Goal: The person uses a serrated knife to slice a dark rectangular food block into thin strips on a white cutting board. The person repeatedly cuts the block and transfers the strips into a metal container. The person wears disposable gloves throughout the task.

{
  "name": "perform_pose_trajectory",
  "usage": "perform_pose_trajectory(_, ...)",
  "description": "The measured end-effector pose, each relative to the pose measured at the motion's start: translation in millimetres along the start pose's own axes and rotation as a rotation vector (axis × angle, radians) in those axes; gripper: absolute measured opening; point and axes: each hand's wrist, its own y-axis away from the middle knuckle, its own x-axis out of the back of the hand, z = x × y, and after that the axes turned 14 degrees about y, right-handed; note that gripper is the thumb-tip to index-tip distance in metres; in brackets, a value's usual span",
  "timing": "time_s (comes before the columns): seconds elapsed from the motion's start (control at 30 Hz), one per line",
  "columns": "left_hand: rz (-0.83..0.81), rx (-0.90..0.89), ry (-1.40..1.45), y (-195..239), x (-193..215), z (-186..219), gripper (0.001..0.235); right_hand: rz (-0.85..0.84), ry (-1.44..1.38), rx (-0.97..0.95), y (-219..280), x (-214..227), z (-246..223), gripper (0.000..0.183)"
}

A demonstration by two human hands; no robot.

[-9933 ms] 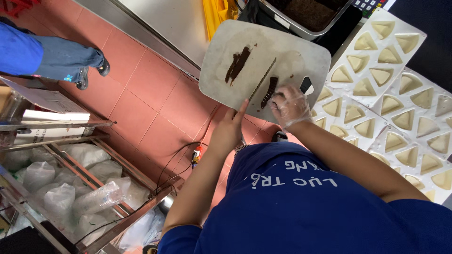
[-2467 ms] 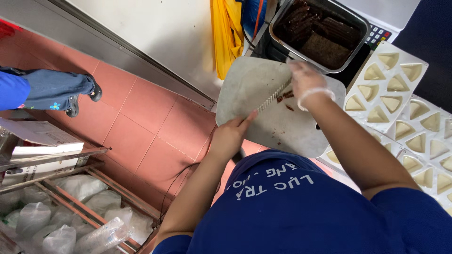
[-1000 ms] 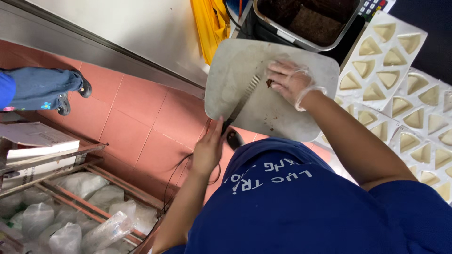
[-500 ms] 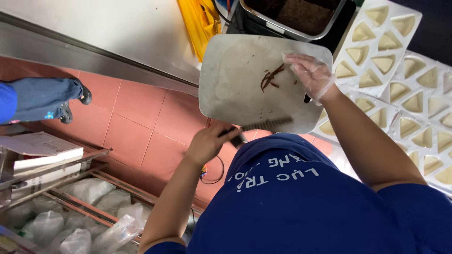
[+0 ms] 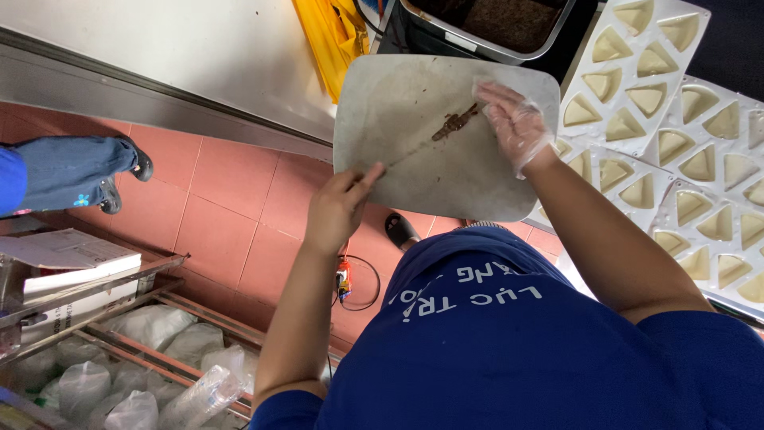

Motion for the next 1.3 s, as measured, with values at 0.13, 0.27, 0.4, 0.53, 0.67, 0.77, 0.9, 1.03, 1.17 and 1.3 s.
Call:
perform_pose_trajectory(0.13, 0.167, 0.252, 0.188, 24.3, -39.5, -11.9, 0.061, -0.102, 0.258, -0.065, -7.3, -12.5, -14.9, 0.041)
perform_pose_trajectory(0.27, 0.243, 0.313, 0.366, 40.6, -92.7, -10.1, 0.061, -0.266, 0.494, -0.153, -16.2, -39.5, -32.2, 0.053)
perform_pose_trajectory(0.4, 0.135, 0.361, 0.374, 41.8, -142.3, 23.4, 0.061, -0.087, 0.372, -0.130, -11.6, -62.7, -46.5, 0.058)
perform_pose_trajectory(0.53, 0.005, 0.376, 0.354, 23.8, -149.6, 44.3, 0.067, 0.018, 0.291, -0.101, -3.5, -75.3, -44.9, 0.072)
perform_pose_trajectory(0.67, 0.122, 0.201, 0.326, 1.6, -127.4, 71.5, 0.068, 0.196, 0.207, 0.034, -11.0, -72.8, -40.0, 0.072)
perform_pose_trajectory(0.77, 0.204, 0.126, 0.239, -37.8, -99.2, 87.6, 0.066, 0.263, 0.151, 0.229, -55.6, -53.0, -36.5, 0.079)
perform_pose_trajectory(0.9, 0.276, 0.258, 0.288, -93.4, -62.9, 90.3, 0.060, 0.328, -0.180, 0.231, -161.2, -40.5, -22.4, 0.063)
perform_pose_trajectory(1.03, 0.402, 0.192, 0.228, -92.6, -19.8, 101.1, 0.058, 0.032, 0.376, 0.141, -213.4, 0.1, -6.9, 0.063)
perform_pose_trajectory(1.17, 0.353, 0.511, 0.437, -43.0, 9.2, 98.4, 0.058, 0.031, 0.467, 0.216, -198.7, 43.7, -6.7, 0.064)
perform_pose_trajectory(1.3, 0.313, 0.751, 0.655, 3.2, 15.0, 91.7, 0.059, -0.209, 0.622, -0.298, -191.1, 79.6, 10.6, 0.046)
